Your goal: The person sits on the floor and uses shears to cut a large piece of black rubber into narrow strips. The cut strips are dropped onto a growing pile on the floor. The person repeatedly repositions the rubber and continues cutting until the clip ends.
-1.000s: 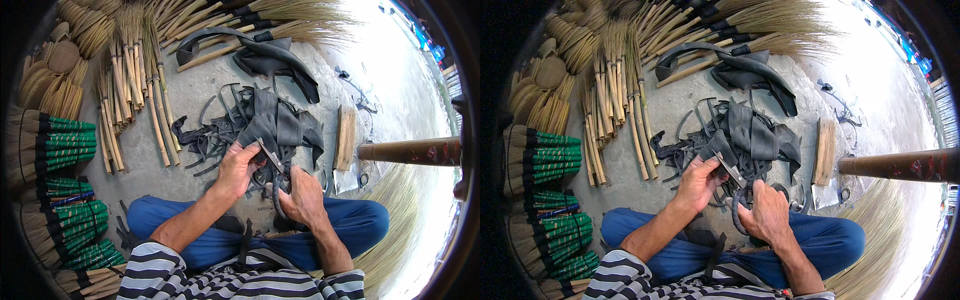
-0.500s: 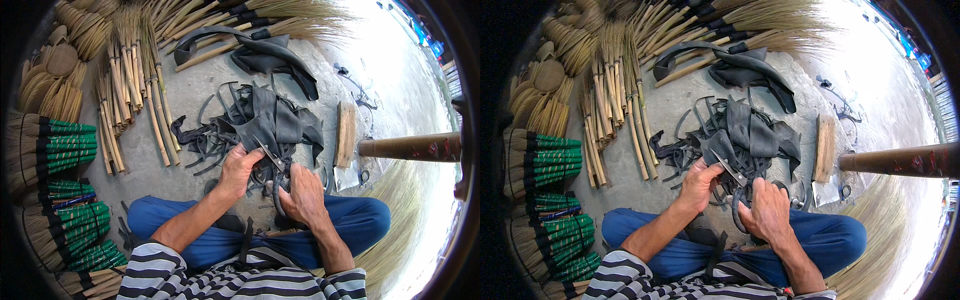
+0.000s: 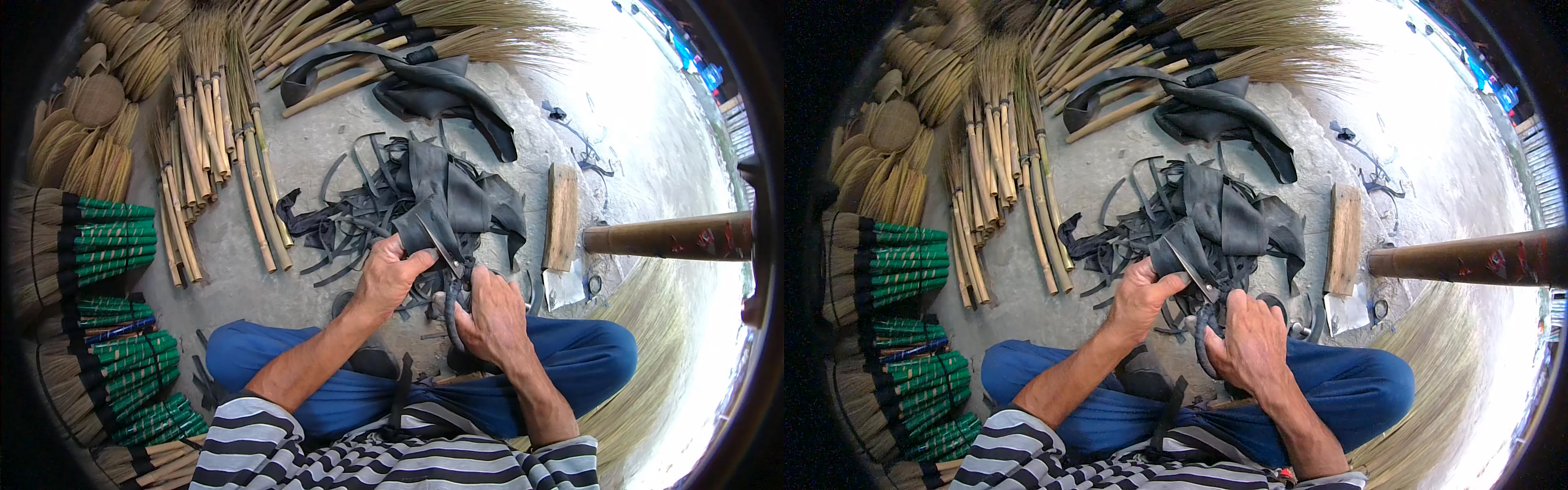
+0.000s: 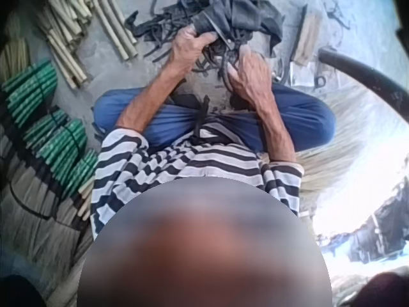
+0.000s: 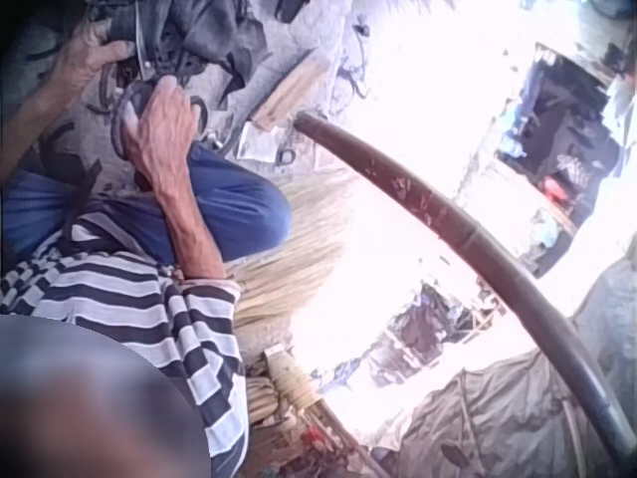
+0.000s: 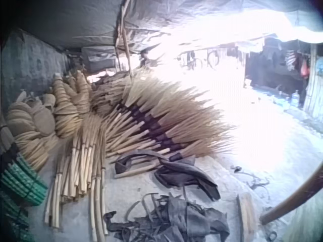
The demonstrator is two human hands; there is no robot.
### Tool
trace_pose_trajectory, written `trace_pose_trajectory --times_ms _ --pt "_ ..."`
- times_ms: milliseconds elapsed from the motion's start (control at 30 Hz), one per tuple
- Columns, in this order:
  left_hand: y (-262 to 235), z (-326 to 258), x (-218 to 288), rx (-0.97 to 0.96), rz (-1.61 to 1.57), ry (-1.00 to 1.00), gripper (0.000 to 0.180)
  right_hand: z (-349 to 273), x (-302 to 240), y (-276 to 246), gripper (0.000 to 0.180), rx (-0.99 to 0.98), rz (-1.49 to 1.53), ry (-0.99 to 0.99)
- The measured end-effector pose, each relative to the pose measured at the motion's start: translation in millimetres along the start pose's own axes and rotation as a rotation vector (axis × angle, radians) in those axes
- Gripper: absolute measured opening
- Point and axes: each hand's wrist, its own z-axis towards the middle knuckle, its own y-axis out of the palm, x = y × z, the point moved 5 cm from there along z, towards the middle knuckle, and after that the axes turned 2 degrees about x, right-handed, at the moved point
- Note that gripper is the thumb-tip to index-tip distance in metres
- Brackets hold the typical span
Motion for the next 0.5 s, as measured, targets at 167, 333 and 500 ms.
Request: trace_pose_trajectory --times_ms 167,333,500 --pt "-2.9 -0.3 -3.8 0.006 -0.016 -0.01 0.029 -4.1 5.0 4.4 0.042 -0.235 0.065 0.175" --pt "-9.0 8.4 -7.5 0.046 -0.329 -0.128 0.03 -6.4 4.9 6.5 0.043 -0.337 0.126 0.229" --pt "-3.8 6.8 -4.8 0.078 -0.356 -0.06 0.023 -0.8 -1.9 1.9 0.041 -0.103 0.0 0.061"
